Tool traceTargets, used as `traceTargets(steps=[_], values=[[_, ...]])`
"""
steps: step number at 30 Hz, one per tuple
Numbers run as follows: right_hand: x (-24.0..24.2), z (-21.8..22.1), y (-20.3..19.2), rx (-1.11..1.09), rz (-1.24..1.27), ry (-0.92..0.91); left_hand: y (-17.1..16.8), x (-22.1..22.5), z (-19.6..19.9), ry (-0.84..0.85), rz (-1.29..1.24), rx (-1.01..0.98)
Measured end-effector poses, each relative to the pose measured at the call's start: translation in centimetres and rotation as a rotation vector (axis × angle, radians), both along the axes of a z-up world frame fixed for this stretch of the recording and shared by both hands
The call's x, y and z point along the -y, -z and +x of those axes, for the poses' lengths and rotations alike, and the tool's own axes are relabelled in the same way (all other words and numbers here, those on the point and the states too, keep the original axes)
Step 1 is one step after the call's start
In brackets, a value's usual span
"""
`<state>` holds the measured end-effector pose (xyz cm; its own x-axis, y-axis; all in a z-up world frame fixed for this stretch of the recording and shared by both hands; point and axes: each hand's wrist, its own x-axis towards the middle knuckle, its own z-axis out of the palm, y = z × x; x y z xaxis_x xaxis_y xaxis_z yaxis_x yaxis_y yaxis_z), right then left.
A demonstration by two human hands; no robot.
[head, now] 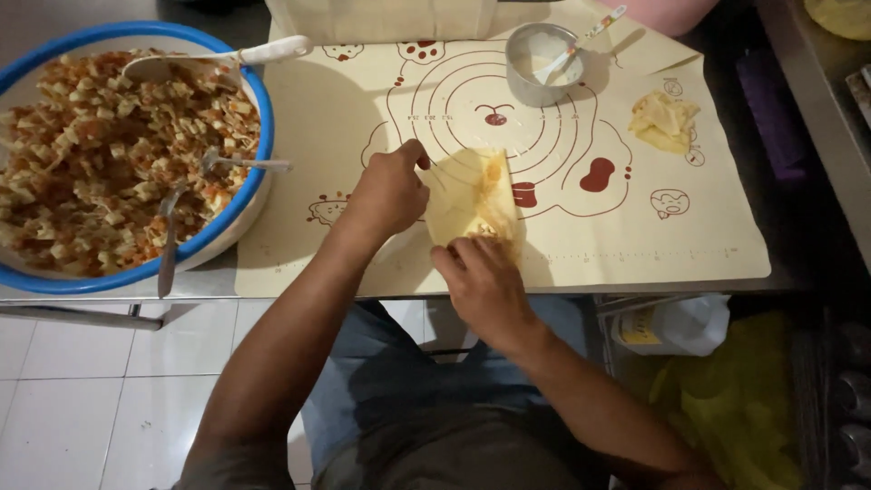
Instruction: Preparing pastries by scooping filling from a large bowl onto individual dough squares and folding them into shape.
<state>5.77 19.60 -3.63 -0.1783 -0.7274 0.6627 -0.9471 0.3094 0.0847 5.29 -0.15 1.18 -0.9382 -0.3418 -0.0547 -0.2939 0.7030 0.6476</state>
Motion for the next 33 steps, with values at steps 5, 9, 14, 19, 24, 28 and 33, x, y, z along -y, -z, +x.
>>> traceTargets(steps=[5, 9, 14, 19, 24, 28, 33], values=[[-0.4, -0.5, 0.0, 0.059, -0.043, -0.048, -1.8, -0.4, -0.2, 0.0, 0.006, -0.034], [-1.5, 0.0, -2.5, 0.095, -0.011, -0.041, -2.1, -0.7, -1.4, 0.005, -0.021, -0.024], [-3.1, -0.5, -3.1, 0.359, -0.124, -0.024, -2.3, -1.4, -3.1, 0.053, -0.058, -0.037], [-5.0, -2.9, -1.4, 0.712, -0.25, -0.086, -4.2, -3.3, -4.2, 0.11, -0.106, -0.06], [-6.0, -3.3, -2.3, 0.97, -0.316, -0.109, -3.4, -5.0, -7.0, 0.189, -0.161, -0.045], [-6.4, -3.7, -1.4, 0.993, -0.329, -0.11, -1.9, -5.9, -8.4, 0.221, -0.193, -0.025], [-6.7, -3.5, -1.2, 1.031, -0.327, -0.079, -1.4, -7.1, -8.9, 0.273, -0.152, -0.035]])
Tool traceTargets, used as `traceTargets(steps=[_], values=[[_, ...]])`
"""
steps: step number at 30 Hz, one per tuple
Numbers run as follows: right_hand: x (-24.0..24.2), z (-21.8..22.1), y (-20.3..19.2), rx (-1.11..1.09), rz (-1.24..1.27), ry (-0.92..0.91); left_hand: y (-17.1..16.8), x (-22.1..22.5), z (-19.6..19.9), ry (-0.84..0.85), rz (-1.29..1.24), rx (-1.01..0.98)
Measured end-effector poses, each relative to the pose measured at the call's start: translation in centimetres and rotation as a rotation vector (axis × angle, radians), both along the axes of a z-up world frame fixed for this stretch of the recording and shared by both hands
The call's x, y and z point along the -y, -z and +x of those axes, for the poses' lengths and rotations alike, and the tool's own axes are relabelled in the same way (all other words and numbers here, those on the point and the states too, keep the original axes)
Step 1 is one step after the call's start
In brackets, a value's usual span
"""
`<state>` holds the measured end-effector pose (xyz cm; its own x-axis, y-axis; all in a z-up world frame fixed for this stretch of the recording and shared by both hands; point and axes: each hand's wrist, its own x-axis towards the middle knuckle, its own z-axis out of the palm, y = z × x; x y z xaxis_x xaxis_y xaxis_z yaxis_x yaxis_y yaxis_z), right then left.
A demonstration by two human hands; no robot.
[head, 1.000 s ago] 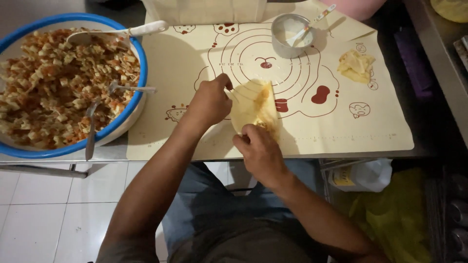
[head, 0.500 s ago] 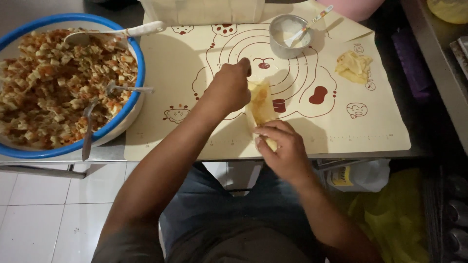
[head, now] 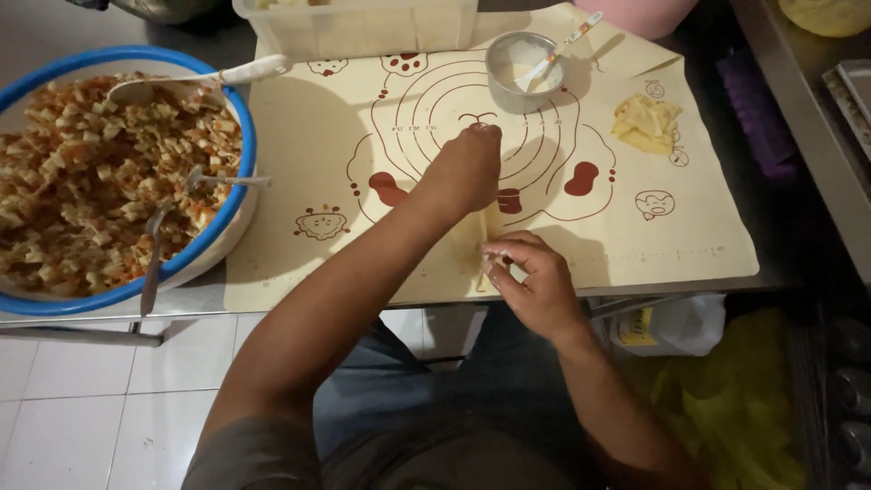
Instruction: Preparing pastries by scooping filling from a large bowl onto individual dough squares and folding them into shape.
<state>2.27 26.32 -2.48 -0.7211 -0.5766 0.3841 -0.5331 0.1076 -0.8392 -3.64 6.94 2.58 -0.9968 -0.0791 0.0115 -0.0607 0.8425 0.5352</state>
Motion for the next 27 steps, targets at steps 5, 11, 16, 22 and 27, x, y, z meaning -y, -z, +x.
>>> traceTargets(steps=[5, 11, 16, 22, 27], values=[[-0.1, -0.1, 0.1, -0.025, 0.004, -0.002, 0.6, -1.1, 0.1, 0.022, -0.037, -0.003], [-0.2, -0.1, 0.5, -0.07, 0.008, 0.034, -0.4, -2.3, 0.9, 0.042, -0.053, 0.012], [-1.0, -0.6, -0.1, -0.114, 0.03, 0.064, 1.2, -2.8, -1.9, 0.033, -0.175, 0.006], [-2.4, -1.5, -0.6, -0.093, 0.101, 0.128, 2.0, -2.9, -6.3, 0.02, -0.516, -0.294], [-3.7, -2.3, -0.7, -0.105, 0.168, 0.226, -7.8, 0.0, -5.6, -0.151, -0.386, -0.31]])
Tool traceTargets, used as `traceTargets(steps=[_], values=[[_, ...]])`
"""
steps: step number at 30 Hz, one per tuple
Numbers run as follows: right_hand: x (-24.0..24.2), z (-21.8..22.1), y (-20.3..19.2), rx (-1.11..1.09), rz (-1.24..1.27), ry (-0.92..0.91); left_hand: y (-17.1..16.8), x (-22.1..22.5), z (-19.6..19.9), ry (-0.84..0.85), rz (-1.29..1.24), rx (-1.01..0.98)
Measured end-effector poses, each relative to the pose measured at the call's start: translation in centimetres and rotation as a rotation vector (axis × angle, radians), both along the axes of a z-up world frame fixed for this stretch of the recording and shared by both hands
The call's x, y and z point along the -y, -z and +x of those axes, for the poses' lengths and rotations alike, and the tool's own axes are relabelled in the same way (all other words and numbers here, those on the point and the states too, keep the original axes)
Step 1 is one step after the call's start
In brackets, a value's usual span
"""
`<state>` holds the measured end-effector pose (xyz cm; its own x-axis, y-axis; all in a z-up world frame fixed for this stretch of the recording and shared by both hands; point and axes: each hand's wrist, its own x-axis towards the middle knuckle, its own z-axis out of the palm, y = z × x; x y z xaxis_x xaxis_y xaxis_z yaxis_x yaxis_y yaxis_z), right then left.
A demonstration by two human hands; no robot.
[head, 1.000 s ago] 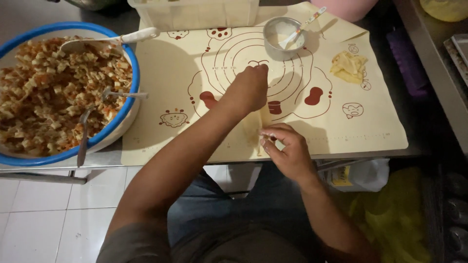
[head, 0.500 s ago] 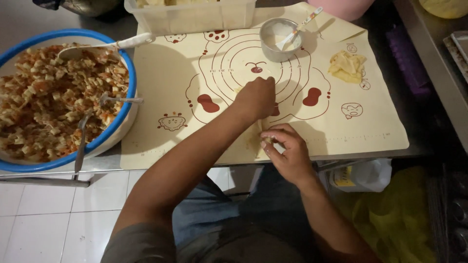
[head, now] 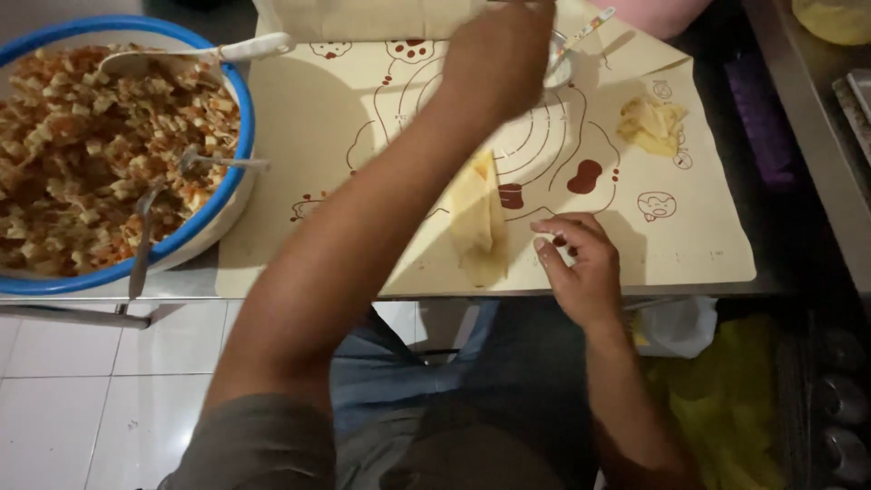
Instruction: Preparing pastries by scooping filling from a large bowl onto individual dough squares and folding them into shape.
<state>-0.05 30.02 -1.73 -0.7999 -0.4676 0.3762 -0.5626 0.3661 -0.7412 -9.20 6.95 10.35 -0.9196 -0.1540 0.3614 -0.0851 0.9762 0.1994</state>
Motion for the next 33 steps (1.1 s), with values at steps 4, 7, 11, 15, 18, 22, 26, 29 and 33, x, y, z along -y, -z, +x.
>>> traceTargets(steps=[4, 7, 11, 15, 18, 22, 26, 29, 33], values=[[0.6, -1.7, -0.4, -0.087, 0.008, -0.043, -1.6, 4.2, 3.8, -0.079, 0.008, -0.134], [1.9, -3.3, -1.4, -0.269, 0.057, -0.142, -0.3, 6.0, 7.5, -0.044, 0.089, -0.176], [3.8, -5.8, -1.7, -0.451, 0.22, -0.335, 4.7, 7.6, 10.9, 0.089, 0.094, 0.0], [5.6, -9.0, 0.5, -0.481, 0.255, -0.35, 8.3, 9.0, 12.5, 0.094, 0.221, 0.034], [7.1, -10.1, -0.3, -0.431, 0.237, -0.395, 9.5, 10.4, 11.1, 0.122, 0.229, -0.085], [8.0, -11.9, 2.1, -0.641, 0.264, -0.434, 14.3, 11.9, 9.2, 0.122, 0.202, -0.308], [7.2, -11.2, 3.0, -0.504, 0.227, -0.318, 15.4, 11.9, 10.4, 0.226, 0.373, -0.239], [7.2, -11.6, 3.6, -0.478, 0.218, -0.209, 12.9, 11.1, 12.2, 0.239, 0.473, -0.242], [7.4, -10.8, 3.2, -0.254, 0.239, -0.222, 14.5, 11.9, 11.2, 0.255, 0.537, -0.249]])
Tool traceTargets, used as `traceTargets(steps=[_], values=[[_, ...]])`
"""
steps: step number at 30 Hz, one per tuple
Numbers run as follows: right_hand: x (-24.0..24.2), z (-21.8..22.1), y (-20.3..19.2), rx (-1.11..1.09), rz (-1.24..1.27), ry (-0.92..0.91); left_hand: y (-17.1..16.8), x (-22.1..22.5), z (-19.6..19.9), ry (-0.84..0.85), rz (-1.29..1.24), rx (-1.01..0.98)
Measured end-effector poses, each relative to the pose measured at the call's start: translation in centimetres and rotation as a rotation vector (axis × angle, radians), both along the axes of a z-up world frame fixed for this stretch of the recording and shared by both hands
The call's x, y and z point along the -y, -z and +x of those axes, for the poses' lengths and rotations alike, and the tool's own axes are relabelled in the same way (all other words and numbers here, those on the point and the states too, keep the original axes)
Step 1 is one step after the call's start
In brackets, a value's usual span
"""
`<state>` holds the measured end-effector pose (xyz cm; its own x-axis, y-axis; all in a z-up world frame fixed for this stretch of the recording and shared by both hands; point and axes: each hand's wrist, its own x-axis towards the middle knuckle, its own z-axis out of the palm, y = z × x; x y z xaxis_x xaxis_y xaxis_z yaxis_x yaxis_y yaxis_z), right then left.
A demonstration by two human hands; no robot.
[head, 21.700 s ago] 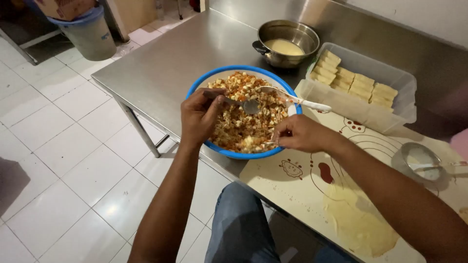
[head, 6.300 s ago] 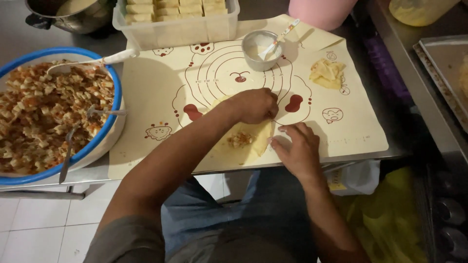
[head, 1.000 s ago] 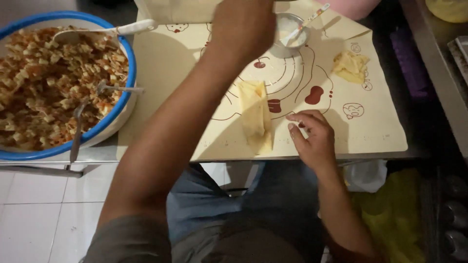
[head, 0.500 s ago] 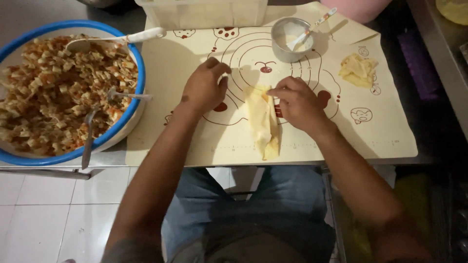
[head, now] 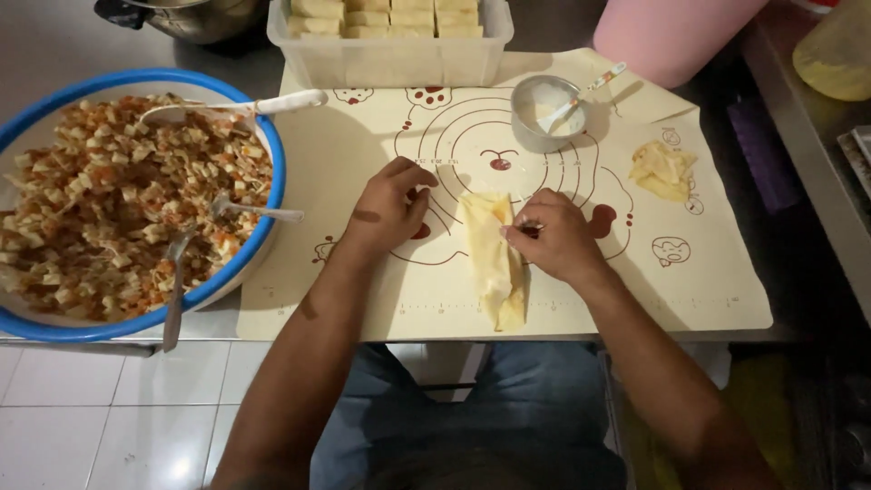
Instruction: Preparing pastries by scooping filling from a large bowl onto individual dough squares and folding them into shape.
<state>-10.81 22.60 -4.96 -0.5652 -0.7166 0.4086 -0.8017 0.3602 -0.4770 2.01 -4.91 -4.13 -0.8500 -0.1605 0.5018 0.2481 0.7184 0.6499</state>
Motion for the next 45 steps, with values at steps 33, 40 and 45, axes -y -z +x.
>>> traceTargets(steps=[33, 40, 45], values=[[0.2, -11.6, -8.7, -0.126, 0.494, 0.325, 1.0, -2.2, -0.9, -0.01, -0.592, 0.052], [3.0, -12.8, -9.5, 0.012, 0.776, 0.439, 2.5, 0.5, -2.0, -0.099, -0.501, -0.076], [2.6, -15.9, -7.2, 0.164, 0.81, 0.339, 3.5, 1.4, -2.5, -0.078, -0.391, -0.087]])
